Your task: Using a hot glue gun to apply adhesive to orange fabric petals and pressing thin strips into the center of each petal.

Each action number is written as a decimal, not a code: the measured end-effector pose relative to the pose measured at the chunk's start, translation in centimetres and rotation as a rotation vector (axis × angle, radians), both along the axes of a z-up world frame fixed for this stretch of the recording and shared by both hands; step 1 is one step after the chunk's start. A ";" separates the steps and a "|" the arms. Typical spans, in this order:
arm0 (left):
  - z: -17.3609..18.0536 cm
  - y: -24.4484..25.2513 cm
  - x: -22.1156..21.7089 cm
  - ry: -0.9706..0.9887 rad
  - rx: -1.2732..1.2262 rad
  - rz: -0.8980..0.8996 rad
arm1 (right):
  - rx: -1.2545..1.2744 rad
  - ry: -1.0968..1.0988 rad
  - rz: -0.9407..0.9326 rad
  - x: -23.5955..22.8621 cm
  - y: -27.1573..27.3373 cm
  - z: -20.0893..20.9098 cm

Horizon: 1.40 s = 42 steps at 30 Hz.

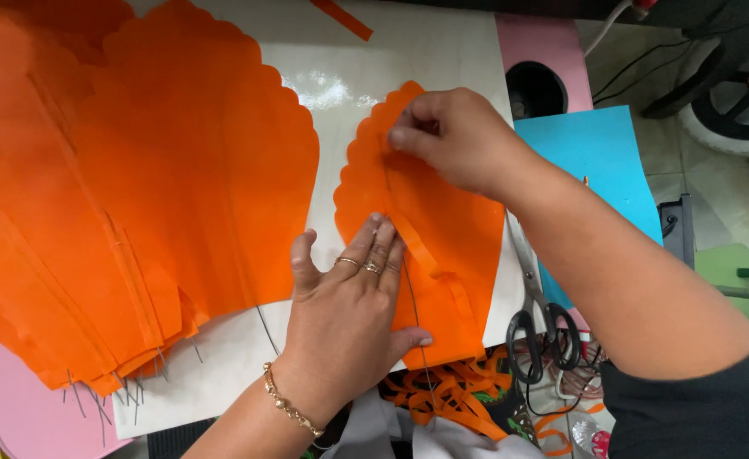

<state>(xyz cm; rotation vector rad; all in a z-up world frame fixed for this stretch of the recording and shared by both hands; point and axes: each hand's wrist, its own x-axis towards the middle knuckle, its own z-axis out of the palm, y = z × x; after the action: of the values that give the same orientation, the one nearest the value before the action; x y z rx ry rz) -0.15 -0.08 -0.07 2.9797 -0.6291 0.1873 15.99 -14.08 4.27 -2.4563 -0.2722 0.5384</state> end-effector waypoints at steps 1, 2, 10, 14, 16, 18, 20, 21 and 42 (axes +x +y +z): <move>0.1 0.0 0.0 0.001 0.000 0.000 | 0.000 0.001 0.000 -0.8 -0.3 0.2; 0.1 0.0 0.0 -0.002 -0.003 -0.002 | 0.018 -0.050 0.019 -1.6 -0.6 0.5; 0.4 0.1 0.0 -0.045 0.010 -0.023 | 0.107 0.023 -0.012 -10.7 -3.2 2.2; 0.5 -0.1 0.0 -0.069 0.032 -0.017 | 0.052 -0.065 0.112 -13.2 -4.3 1.6; 0.4 -0.1 -0.3 -0.084 0.049 -0.015 | 0.043 -0.077 0.101 -14.1 -4.6 1.7; 0.3 -0.1 -0.3 -0.073 0.050 -0.019 | 0.102 0.095 0.011 -14.4 -4.7 2.3; 0.4 0.0 -0.3 -0.072 0.045 -0.026 | 0.045 0.078 0.111 -14.5 -5.6 2.4; 0.4 0.0 -0.3 -0.074 0.038 -0.032 | -0.015 0.058 0.212 -14.5 -6.0 2.4; 0.3 0.1 -0.3 -0.067 0.041 -0.038 | 0.710 0.457 -0.061 -2.4 -4.5 6.7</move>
<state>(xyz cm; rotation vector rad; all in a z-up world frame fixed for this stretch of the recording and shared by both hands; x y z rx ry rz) -0.44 0.02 0.22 3.0095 -0.7048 0.2760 13.58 -18.62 11.01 -1.6049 -0.1588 0.7950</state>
